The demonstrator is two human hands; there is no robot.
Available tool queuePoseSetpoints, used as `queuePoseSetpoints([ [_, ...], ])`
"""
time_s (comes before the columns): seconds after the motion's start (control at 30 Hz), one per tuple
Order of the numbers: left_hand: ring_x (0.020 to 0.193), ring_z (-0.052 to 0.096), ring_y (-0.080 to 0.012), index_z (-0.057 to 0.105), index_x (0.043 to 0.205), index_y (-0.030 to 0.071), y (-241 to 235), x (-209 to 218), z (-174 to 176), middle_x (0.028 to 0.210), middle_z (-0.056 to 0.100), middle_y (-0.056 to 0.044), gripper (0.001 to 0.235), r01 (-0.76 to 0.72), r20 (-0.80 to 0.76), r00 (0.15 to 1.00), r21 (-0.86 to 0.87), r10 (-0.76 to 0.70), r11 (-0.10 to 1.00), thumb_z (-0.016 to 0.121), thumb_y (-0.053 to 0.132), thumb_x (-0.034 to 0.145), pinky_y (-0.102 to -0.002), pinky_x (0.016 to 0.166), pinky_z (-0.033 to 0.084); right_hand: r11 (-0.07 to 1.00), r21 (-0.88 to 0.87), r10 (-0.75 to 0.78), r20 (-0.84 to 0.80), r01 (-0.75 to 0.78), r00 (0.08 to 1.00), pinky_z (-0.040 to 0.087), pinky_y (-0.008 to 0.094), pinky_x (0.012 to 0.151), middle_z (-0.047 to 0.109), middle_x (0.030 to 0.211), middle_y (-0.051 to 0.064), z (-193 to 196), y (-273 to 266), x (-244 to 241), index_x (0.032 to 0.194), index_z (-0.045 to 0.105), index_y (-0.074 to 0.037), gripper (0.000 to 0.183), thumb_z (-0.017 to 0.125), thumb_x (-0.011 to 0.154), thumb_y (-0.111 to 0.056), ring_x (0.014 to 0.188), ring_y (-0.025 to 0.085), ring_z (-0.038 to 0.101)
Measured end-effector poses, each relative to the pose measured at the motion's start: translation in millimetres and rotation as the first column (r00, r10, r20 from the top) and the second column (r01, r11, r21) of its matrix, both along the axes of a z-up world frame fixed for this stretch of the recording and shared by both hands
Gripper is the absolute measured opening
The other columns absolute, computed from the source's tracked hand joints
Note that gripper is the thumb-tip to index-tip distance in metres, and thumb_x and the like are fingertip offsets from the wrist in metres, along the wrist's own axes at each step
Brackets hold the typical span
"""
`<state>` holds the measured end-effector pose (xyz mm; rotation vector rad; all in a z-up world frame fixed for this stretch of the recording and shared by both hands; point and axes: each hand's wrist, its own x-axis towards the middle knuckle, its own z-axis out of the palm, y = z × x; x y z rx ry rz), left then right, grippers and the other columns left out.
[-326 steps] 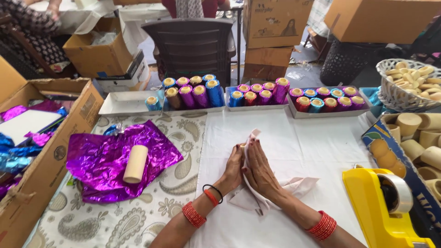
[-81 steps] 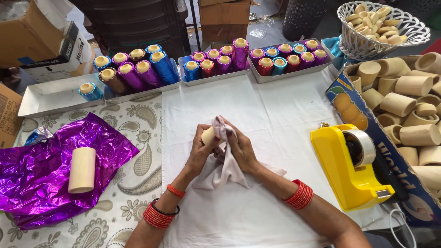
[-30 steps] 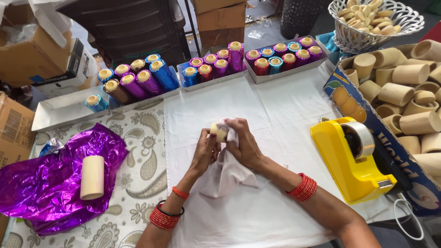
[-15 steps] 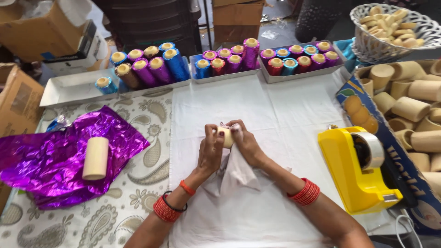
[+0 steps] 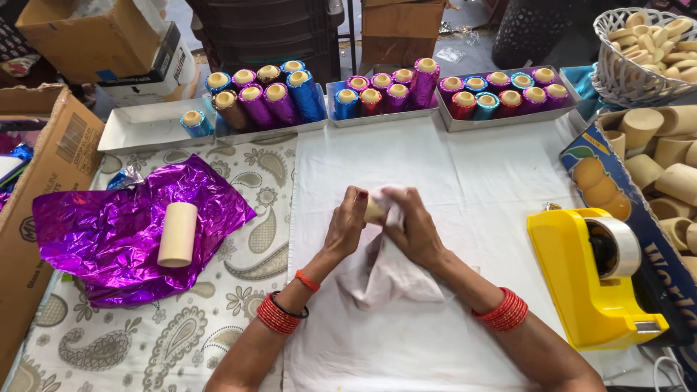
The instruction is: Cleaning and wiping cylindrical bobbins with a cloth at a workstation.
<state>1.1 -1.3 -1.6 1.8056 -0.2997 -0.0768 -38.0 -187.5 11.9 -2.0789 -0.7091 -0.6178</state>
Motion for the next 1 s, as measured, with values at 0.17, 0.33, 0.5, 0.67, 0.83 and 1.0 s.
queuePoseSetpoints([
  [0.17, 0.066, 0.065, -0.0209, 0.051, 0.108, 0.005, -1, -10, 3, 0.070, 0.062, -0.012, 0.067, -0.036, 0.065, 0.997, -0.075, 0.041, 0.997, 0.032, 0.068, 0.101, -0.038, 0.061, 0.053, 0.976, -0.214, 0.068, 0.097, -0.045, 0.993, 0.060, 0.038, 0.074, 0.053, 0.125, 0.022, 8, 7, -4, 0.136, 0.047, -0.010, 0.072, 0.085, 0.076, -0.018, 0.094, 0.031, 0.067],
  [0.33, 0.061, 0.061, -0.0266, 0.047, 0.108, 0.003, 3, -15, 9, 0.068, 0.058, -0.017, 0.050, -0.090, 0.307, 0.948, -0.004, 0.087, 0.996, 0.038, 0.052, 0.104, -0.042, 0.059, 0.047, 0.972, 0.117, 0.236, -0.425, -0.206, 0.874, 0.064, 0.034, 0.082, 0.065, 0.111, 0.009, 17, 4, 6, 0.138, 0.038, -0.008, 0.075, 0.086, 0.081, -0.018, 0.095, 0.019, 0.071],
  [0.5, 0.071, 0.064, -0.0289, 0.043, 0.117, 0.003, 8, -21, 21, 0.085, 0.062, -0.016, 0.039, 0.055, 0.550, 0.835, -0.075, -0.005, 0.996, 0.036, 0.041, 0.111, -0.041, 0.065, 0.050, 0.806, 0.578, 0.580, -0.731, -0.127, 0.359, 0.061, 0.035, 0.081, 0.063, 0.102, 0.012, -19, -17, 23, 0.140, 0.046, -0.003, 0.075, 0.088, 0.079, -0.016, 0.088, 0.016, 0.067],
  [0.67, 0.070, 0.065, -0.0253, 0.042, 0.120, 0.003, 8, -15, 22, 0.084, 0.062, -0.013, 0.045, 0.012, 0.499, 0.867, -0.046, 0.013, 0.999, 0.038, 0.046, 0.109, -0.040, 0.065, 0.051, 0.803, 0.597, 0.535, -0.718, -0.002, 0.446, 0.059, 0.029, 0.082, 0.071, 0.110, 0.010, -16, -5, 20, 0.157, 0.036, -0.015, 0.076, 0.060, 0.092, -0.048, 0.091, 0.011, 0.069],
  [0.83, 0.069, 0.059, -0.0198, 0.043, 0.119, 0.003, 3, 1, -11, 0.077, 0.060, -0.011, 0.055, -0.014, 0.240, 0.970, -0.085, 0.034, 0.996, 0.037, 0.056, 0.107, -0.038, 0.062, 0.048, 0.982, 0.155, 0.154, -0.352, -0.105, 0.923, 0.059, 0.034, 0.086, 0.069, 0.116, 0.010, -19, -1, 10, 0.157, 0.033, -0.015, 0.068, 0.068, 0.102, -0.033, 0.098, 0.018, 0.070],
  [1.0, 0.065, 0.072, -0.0188, 0.049, 0.107, 0.007, -7, -14, 13, 0.074, 0.062, -0.008, 0.060, 0.002, -0.083, 0.996, -0.253, -0.023, 0.967, 0.028, 0.062, 0.098, -0.039, 0.053, 0.057, 0.969, -0.241, 0.071, 0.040, -0.059, 0.997, 0.060, 0.038, 0.079, 0.056, 0.125, 0.030, -18, -3, 7, 0.148, 0.038, -0.018, 0.072, 0.074, 0.087, -0.032, 0.094, 0.031, 0.066],
])
